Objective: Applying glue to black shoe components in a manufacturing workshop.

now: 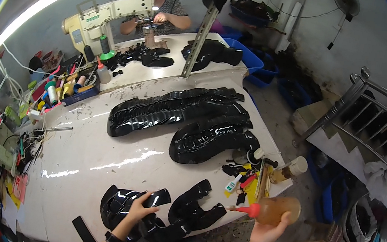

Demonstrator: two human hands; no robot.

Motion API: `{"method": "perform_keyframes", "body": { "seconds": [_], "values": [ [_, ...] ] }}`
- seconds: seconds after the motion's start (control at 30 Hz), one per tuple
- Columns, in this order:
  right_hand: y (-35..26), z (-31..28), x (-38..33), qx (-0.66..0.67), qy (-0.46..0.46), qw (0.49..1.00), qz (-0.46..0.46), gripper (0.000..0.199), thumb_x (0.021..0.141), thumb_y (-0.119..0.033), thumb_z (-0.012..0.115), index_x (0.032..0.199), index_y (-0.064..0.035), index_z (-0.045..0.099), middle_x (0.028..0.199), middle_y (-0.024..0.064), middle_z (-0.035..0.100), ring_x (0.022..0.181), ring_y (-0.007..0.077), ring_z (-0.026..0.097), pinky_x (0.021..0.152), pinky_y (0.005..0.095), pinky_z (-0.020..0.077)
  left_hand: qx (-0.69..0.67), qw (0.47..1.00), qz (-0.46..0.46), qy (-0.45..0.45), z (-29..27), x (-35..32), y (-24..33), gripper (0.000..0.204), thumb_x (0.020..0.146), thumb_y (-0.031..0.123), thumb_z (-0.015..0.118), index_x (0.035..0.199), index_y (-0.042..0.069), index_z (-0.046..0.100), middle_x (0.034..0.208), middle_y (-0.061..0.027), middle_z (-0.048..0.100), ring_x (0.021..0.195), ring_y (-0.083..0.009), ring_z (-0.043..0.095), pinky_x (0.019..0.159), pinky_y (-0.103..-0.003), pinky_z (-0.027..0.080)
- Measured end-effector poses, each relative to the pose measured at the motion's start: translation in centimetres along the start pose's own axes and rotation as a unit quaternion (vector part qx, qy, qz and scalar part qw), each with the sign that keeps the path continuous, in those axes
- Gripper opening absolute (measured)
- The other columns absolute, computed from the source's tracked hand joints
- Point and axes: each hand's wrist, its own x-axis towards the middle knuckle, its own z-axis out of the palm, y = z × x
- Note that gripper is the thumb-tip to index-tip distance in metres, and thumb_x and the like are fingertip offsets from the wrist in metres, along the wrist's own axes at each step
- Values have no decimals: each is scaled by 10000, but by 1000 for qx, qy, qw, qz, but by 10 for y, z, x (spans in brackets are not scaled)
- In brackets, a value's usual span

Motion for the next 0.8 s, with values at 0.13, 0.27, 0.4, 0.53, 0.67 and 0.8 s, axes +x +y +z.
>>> {"method": "perform_keyframes", "body": {
  "seconds": [0.13,0.27,0.4,0.53,0.67,0.8],
  "values": [
    [-17,-37,15,108,23,993,43,418,798,-442,517,1063,-119,508,950,60,587,803,237,599,502,329,536,-3,1000,1,-15,48,17,15,632,617,258,738,1155,35,492,1030,-138,584,949,-193,558,846,-287,414],
    [-19,-52,10,80,57,994,43,422,787,-467,515,1041,-130,511,901,65,595,745,242,606,455,315,533,19,999,40,-10,74,33,27,648,619,261,734,1165,26,476,1035,-152,582,959,-212,560,846,-299,418],
    [-23,-65,8,71,4,994,83,389,818,-412,493,1071,-116,494,983,46,568,814,198,584,568,324,540,67,997,34,-8,93,49,-18,665,628,309,719,1177,30,468,1032,-177,575,959,-251,562,836,-320,423],
    [-14,-61,11,77,54,990,109,402,795,-434,518,1043,-117,507,932,46,584,766,210,595,517,328,528,177,983,33,25,99,49,-39,674,647,406,685,1160,21,478,985,-183,562,891,-326,551,774,-358,437],
    [-3,-37,11,59,94,987,118,409,781,-458,527,1011,-120,527,876,52,605,710,227,605,471,362,514,240,966,-14,91,89,40,-48,672,670,460,644,1155,25,480,1001,-187,524,902,-349,511,783,-390,412],
    [6,-47,21,49,15,987,151,416,785,-470,507,1010,-121,527,858,59,611,698,231,602,481,392,510,305,944,19,123,42,16,-28,554,698,424,614,1088,41,526,1028,-182,499,946,-333,466,802,-416,374]
  ]
}}
